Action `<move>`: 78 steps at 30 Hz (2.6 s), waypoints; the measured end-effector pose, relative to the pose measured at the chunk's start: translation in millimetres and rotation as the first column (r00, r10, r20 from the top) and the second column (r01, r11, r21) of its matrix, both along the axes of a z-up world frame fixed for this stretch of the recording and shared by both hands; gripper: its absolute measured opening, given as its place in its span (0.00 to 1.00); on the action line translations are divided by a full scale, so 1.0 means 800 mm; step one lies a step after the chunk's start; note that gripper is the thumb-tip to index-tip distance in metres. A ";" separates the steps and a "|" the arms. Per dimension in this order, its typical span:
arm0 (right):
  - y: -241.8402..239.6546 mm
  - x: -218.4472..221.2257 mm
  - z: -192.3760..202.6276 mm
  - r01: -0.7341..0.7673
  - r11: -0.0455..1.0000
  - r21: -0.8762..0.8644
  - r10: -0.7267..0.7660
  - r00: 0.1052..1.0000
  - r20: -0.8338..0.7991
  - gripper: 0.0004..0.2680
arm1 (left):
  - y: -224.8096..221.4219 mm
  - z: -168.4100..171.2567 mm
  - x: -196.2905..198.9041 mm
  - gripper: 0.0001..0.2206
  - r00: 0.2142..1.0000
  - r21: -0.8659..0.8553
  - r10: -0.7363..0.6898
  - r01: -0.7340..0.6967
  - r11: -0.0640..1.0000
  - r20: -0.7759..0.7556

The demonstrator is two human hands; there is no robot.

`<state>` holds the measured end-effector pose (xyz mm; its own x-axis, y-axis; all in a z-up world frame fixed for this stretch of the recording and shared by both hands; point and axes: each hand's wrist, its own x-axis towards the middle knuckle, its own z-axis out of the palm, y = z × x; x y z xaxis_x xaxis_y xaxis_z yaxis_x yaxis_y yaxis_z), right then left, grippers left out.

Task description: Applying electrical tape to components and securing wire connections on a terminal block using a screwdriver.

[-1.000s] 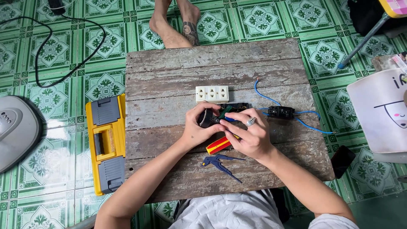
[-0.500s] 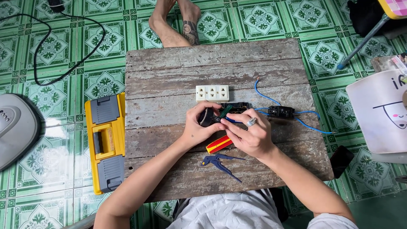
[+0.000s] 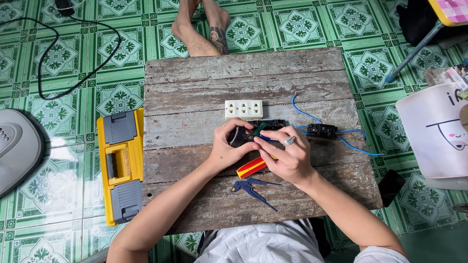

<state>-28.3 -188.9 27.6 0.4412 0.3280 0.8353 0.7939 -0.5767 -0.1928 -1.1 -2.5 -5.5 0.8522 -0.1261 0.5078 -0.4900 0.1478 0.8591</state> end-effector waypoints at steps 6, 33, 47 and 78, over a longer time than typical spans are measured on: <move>0.006 0.001 0.024 -0.002 1.000 -0.009 0.002 1.000 0.025 0.09 | 0.001 -0.005 0.002 0.21 1.000 0.018 -0.008 0.008 1.000 0.001; -0.003 0.002 0.008 -0.016 0.999 -0.028 0.016 1.000 -0.024 0.04 | 0.003 -0.005 0.003 0.16 0.999 0.063 -0.030 0.029 0.998 0.011; -0.001 -0.001 0.001 0.033 0.999 -0.009 -0.034 0.998 -0.046 0.05 | 0.003 -0.006 -0.001 0.10 1.000 0.127 0.009 -0.010 0.992 0.010; 0.010 0.002 0.012 -0.178 0.982 0.069 0.173 0.983 0.067 0.03 | 0.005 -0.019 -0.004 0.27 0.876 0.201 0.058 -0.173 0.964 0.479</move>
<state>-26.4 -181.1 37.4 0.3303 0.3315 0.8837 0.8929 -0.4132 -0.1788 -4.1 1.3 -20.8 0.5400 -0.2040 0.8165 -0.8414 -0.1084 0.5294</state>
